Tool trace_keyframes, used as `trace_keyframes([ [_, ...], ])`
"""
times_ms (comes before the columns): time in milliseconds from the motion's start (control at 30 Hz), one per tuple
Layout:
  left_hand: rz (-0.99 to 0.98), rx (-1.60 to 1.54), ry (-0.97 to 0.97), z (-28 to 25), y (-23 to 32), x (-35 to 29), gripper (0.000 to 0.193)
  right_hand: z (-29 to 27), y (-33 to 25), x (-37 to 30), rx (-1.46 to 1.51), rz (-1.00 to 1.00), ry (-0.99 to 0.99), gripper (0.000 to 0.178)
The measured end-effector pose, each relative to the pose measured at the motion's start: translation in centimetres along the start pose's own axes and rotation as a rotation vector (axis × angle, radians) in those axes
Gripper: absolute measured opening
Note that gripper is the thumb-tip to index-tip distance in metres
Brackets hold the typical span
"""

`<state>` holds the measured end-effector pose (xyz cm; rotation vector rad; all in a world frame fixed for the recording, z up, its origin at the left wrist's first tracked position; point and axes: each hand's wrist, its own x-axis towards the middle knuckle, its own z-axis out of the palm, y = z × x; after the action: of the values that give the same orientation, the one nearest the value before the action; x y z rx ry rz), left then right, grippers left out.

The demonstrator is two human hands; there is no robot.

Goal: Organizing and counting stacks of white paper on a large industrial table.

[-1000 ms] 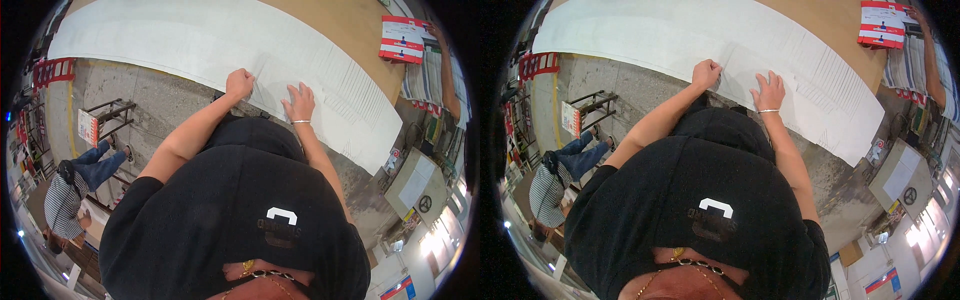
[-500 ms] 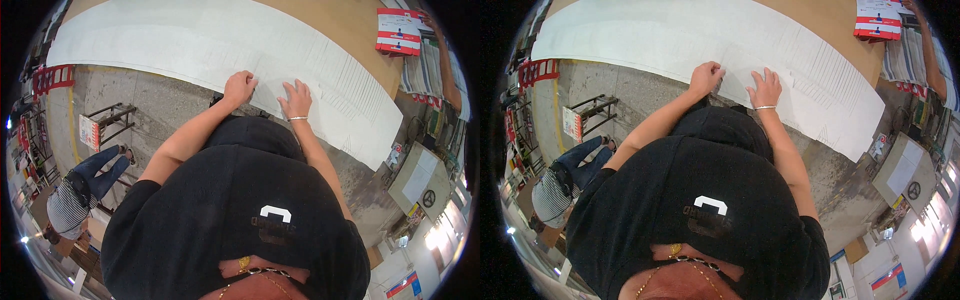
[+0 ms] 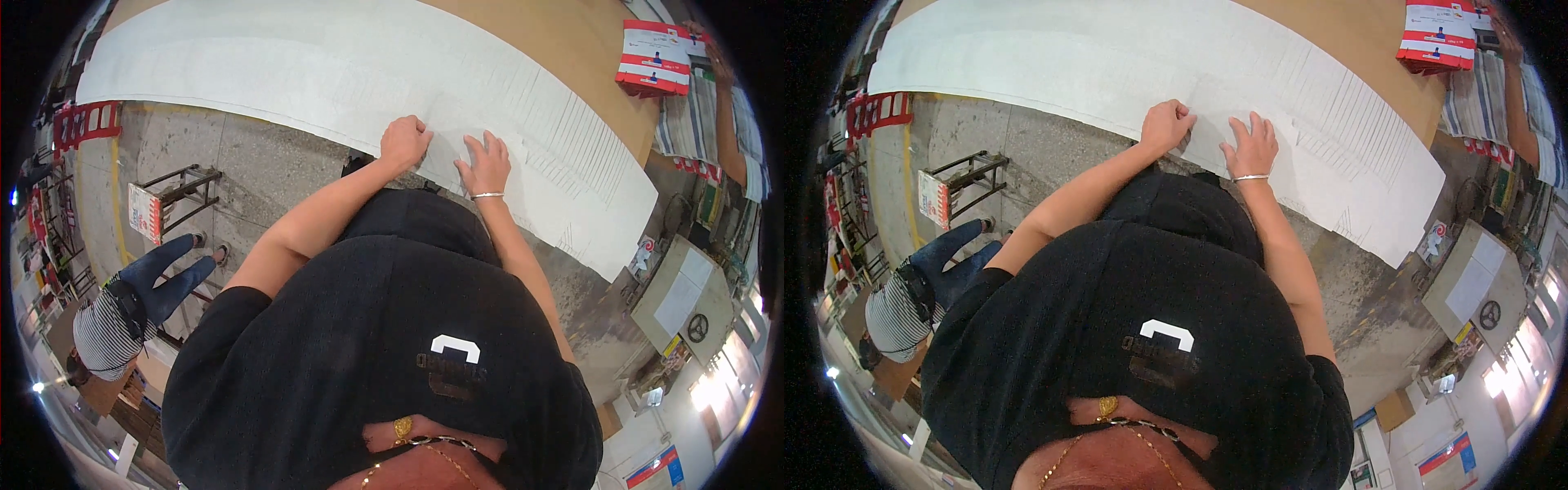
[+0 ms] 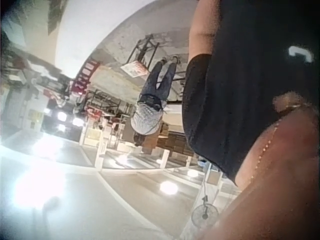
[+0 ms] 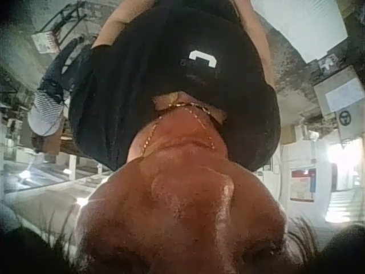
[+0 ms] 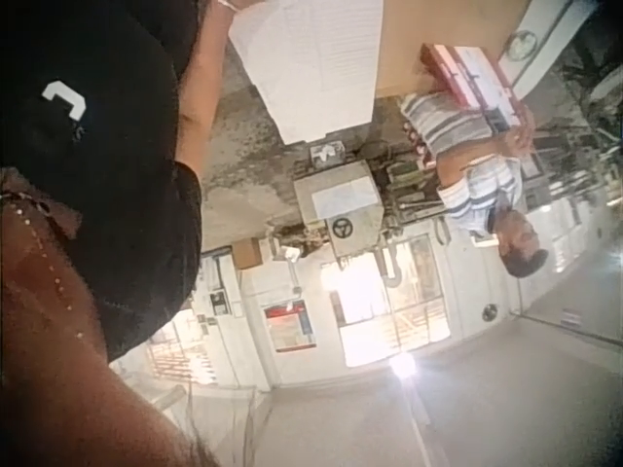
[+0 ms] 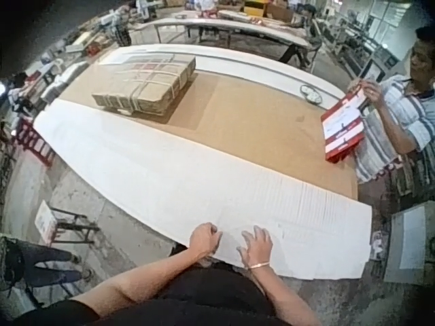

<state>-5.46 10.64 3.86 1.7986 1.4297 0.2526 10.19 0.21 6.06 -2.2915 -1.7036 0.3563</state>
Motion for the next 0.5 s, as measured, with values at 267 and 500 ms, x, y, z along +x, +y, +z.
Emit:
trace_keyframes([
  [267, -0.074, -0.088, -0.009, 0.95, -0.90, 0.87, 0.016, -0.15, -0.04, 0.13, -0.019, 0.009, -0.018, 0.054],
  [500, -0.004, 0.005, 0.010, 0.35, -0.53, 0.75, 0.020, -0.12, 0.51, 0.21, 0.010, -0.012, 0.018, 0.055],
])
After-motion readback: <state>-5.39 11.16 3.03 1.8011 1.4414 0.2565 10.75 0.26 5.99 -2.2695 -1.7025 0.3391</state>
